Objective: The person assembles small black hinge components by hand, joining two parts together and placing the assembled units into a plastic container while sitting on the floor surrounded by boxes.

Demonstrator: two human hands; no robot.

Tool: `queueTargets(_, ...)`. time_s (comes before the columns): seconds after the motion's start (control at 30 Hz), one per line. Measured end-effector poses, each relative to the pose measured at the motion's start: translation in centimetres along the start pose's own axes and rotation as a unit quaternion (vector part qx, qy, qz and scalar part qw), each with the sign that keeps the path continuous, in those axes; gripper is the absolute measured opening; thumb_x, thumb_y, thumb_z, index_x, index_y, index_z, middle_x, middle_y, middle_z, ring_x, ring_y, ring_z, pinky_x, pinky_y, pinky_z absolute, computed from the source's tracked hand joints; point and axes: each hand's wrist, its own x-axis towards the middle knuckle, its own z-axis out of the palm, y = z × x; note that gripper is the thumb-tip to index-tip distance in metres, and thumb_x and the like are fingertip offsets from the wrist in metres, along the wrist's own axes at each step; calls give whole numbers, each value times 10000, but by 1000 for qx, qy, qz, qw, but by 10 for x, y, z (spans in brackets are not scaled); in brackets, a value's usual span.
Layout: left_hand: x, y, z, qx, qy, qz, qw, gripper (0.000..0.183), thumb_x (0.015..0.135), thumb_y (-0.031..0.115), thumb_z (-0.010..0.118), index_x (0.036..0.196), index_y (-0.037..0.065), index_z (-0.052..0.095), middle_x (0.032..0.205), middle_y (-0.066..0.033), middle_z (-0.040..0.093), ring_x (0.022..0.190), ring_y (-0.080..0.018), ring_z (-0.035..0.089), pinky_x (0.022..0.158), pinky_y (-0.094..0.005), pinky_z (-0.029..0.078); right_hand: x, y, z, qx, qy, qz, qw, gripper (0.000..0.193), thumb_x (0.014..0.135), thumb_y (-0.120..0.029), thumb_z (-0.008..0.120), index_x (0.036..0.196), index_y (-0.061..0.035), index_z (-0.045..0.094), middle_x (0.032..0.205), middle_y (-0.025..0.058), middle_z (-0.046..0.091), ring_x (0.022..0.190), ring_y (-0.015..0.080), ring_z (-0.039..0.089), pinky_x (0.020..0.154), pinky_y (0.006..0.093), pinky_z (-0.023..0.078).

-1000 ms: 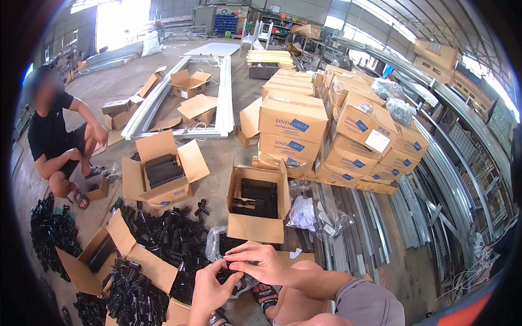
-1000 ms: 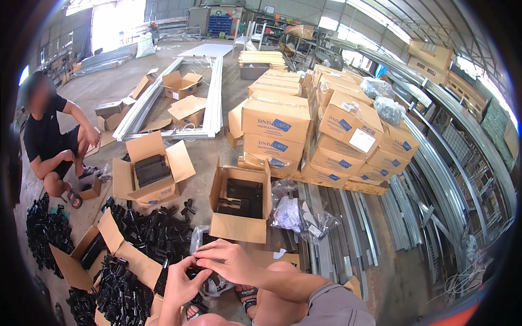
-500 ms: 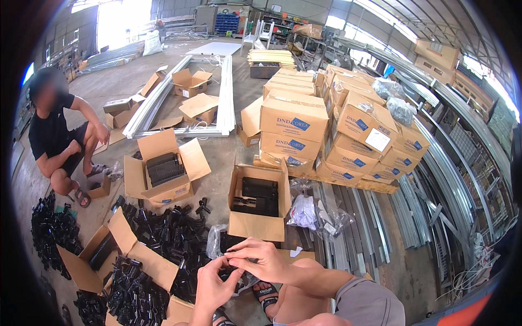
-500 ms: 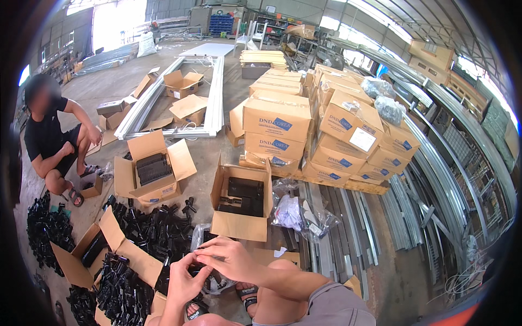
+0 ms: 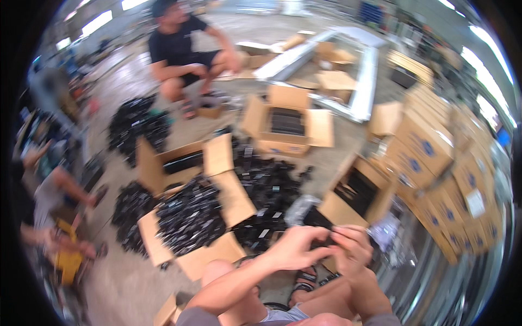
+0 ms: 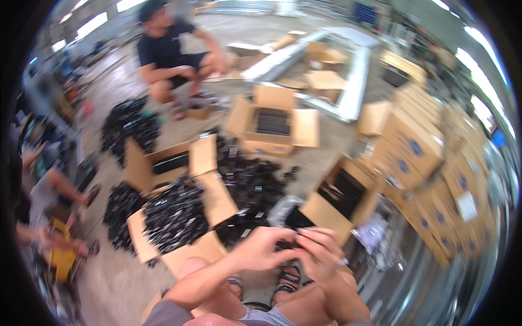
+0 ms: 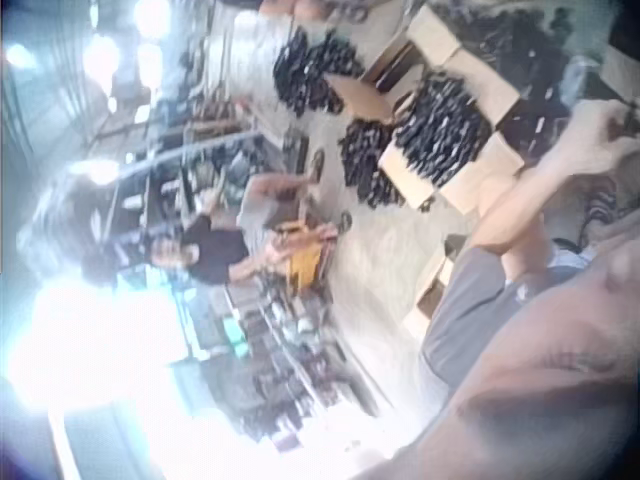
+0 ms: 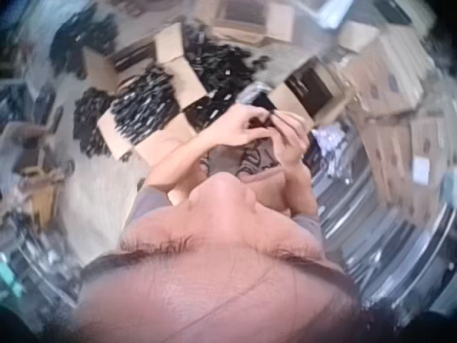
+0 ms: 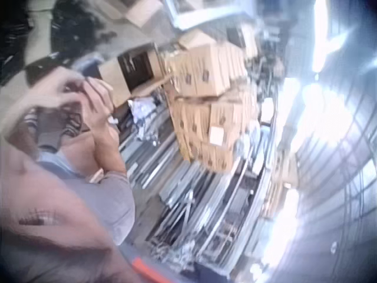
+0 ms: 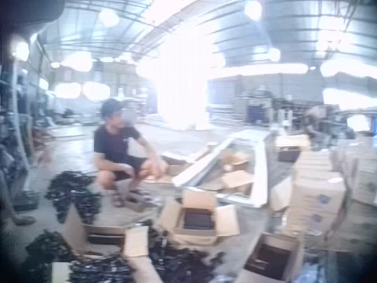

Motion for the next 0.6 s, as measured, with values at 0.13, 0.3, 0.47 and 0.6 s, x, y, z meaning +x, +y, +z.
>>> queueTargets(0.13, -20, -7, -8, 37, 27, 9, 999, 337, 826, 281, 778, 874, 15, 577, 709, -161, 576, 654, -323, 586, 586, -400, 432, 0, -10, 13, 23, -6, -5, 1000, 166, 758, -11, 773, 917, -31, 730, 965, 102, 715, 909, 296, 659, 808, 379, 553)
queueTargets(0.3, -25, -9, -6, 21, 45, 9, 999, 346, 827, 298, 774, 899, 15, 588, 703, -159, 572, 646, -329, 583, 584, -401, 434, -9, -3, 16, 16, 9, -1, 1000, 146, 774, -46, 784, 907, -40, 722, 1006, 108, 676, 926, 301, 635, 816, 390, 539)
queueTargets(0.47, -20, 8, -10, 6, 72, 26, 997, 294, 813, 239, 794, 931, 14, 644, 783, -154, 633, 672, -262, 634, 593, -372, 488, -26, 23, 8, -1, 102, -37, 994, 271, 920, -268, 721, 1074, -50, 677, 1121, 189, 648, 1000, 346, 634, 889, 434, 518)
queueTargets(0.6, -27, -6, -50, 35, 170, -49, 984, 235, 827, 196, 778, 851, 7, 639, 746, -93, 625, 699, -130, 585, 623, -317, 458, -4, 32, 32, 118, 146, 288, 939, 251, 1025, -76, 534, 1240, 23, 618, 1161, 153, 681, 1048, 192, 655, 944, 303, 511)
